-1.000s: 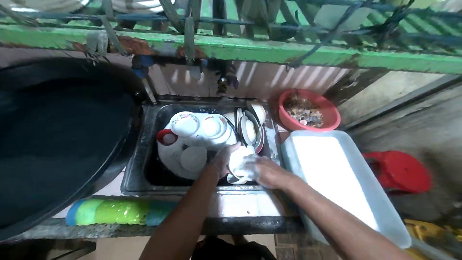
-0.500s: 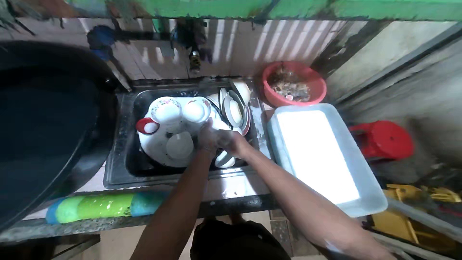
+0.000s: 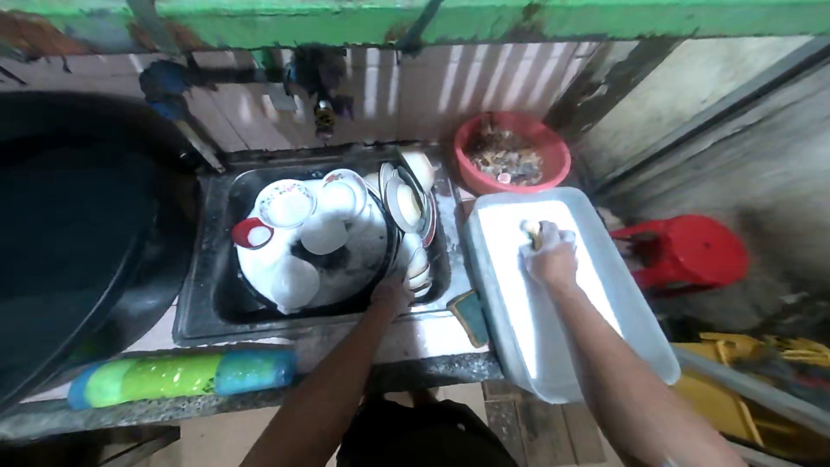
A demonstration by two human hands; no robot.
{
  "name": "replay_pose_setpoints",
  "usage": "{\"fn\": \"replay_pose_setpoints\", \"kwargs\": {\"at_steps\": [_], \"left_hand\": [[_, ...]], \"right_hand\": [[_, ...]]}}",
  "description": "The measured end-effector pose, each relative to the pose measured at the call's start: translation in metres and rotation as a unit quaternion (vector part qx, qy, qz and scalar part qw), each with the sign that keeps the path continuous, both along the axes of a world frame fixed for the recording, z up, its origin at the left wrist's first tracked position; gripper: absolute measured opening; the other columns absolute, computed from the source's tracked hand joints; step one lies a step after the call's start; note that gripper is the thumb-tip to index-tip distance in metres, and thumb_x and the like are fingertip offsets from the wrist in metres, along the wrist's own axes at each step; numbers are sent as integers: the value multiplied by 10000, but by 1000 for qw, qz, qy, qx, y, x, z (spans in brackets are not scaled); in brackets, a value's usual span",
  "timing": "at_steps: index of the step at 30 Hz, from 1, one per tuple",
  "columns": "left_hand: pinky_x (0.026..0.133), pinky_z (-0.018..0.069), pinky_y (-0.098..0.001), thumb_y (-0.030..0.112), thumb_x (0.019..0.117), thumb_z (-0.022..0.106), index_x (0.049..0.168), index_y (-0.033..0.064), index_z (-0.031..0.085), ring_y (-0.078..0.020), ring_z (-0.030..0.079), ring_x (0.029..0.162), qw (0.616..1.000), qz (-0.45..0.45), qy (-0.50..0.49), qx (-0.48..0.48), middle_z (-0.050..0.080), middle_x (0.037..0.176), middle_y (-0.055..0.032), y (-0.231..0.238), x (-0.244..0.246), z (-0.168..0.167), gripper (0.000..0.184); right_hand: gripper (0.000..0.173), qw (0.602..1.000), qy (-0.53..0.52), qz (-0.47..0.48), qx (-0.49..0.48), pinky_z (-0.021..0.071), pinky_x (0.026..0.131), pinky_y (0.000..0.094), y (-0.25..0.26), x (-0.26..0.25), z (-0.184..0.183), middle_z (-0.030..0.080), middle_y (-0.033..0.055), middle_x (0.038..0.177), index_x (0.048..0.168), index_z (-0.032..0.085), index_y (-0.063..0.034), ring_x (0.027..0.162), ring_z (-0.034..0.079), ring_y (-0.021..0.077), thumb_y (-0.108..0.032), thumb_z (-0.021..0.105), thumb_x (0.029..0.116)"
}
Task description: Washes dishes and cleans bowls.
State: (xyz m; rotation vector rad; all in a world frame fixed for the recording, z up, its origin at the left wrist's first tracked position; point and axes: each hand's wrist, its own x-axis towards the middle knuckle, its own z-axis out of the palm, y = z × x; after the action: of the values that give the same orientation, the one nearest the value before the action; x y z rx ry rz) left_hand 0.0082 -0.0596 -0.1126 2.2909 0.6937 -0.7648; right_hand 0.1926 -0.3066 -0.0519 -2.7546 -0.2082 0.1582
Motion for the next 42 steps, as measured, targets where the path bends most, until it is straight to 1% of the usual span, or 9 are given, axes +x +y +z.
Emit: {"fn": "replay_pose_setpoints", "kwargs": {"at_steps": [3,8,13,23,28,32,35,38,42], "left_hand": [[1097,441,-560,318,1027,629,1350,-32,595,-390,583,1280,997,57,-41,-40,615,1336,-263,5,4,12,477],[956,572,-478,152,859,812,1265,-16,626,-266,696,1049,892,256,-251,-276,705,1137,-183,-7,4,39,477],[875,570,-391,43,922,683,1123,-59,667,-187,682,921,846,208,-432,-235,708,990,-152,-37,22,73,226],[1035,502,-497,127,923,726,1246,-80,645,-318,660,1144,884,199,-401,-135,692,1171,-243,-14,-1,86,392],[896,596,-399,63,905,669,1191,-7,665,-175,697,973,724,349,-413,-428,720,1059,-113,12,-16,74,294],[983,558,-436,315,1103,451,1382,65,598,-212,659,1134,697,381,-430,-429,678,1261,-128,48,-2,53,402],[920,548,-519,531,1071,438,1526,241,440,-284,619,1179,743,387,-294,-460,592,1379,-133,59,9,70,540],[743,592,-340,404,1060,470,1220,119,622,-136,682,861,680,397,-309,-533,694,979,-48,79,1,71,361],[793,601,-451,505,1046,490,1289,128,622,-245,701,946,717,407,-200,-530,706,1086,-116,78,-16,79,467]], "right_hand": [[577,998,57,-10,-12,467,967,718,-2,-12,-18,487,365,1425,1535,432,-56,1268,533,553,-192,592,998],[431,918,175,-39,355,568,923,500,39,-46,45,675,163,1222,1409,560,-86,1059,675,258,-195,644,1001],[464,958,4,228,177,535,925,620,117,-91,63,604,247,1277,1369,654,-131,1168,608,421,-173,722,912],[368,977,86,170,92,496,946,687,181,-82,69,620,266,1307,1336,657,-109,1217,596,465,-304,540,1046],[589,870,360,197,274,592,897,455,158,-33,63,720,82,1149,1317,651,-136,1042,694,190,-613,462,1028],[412,781,426,243,387,630,845,440,168,-61,59,748,128,1071,1262,674,-53,935,731,220,-248,713,900],[368,923,180,290,176,580,895,542,201,-105,54,724,164,1078,1191,690,-29,994,705,299,-201,787,881],[374,879,132,457,21,509,1050,565,203,-128,64,620,164,1352,1330,651,-79,1227,621,336,-221,688,986],[291,842,71,535,-12,461,1087,575,191,-97,33,655,136,1327,1223,748,-155,1271,586,345,-88,644,959]]}}
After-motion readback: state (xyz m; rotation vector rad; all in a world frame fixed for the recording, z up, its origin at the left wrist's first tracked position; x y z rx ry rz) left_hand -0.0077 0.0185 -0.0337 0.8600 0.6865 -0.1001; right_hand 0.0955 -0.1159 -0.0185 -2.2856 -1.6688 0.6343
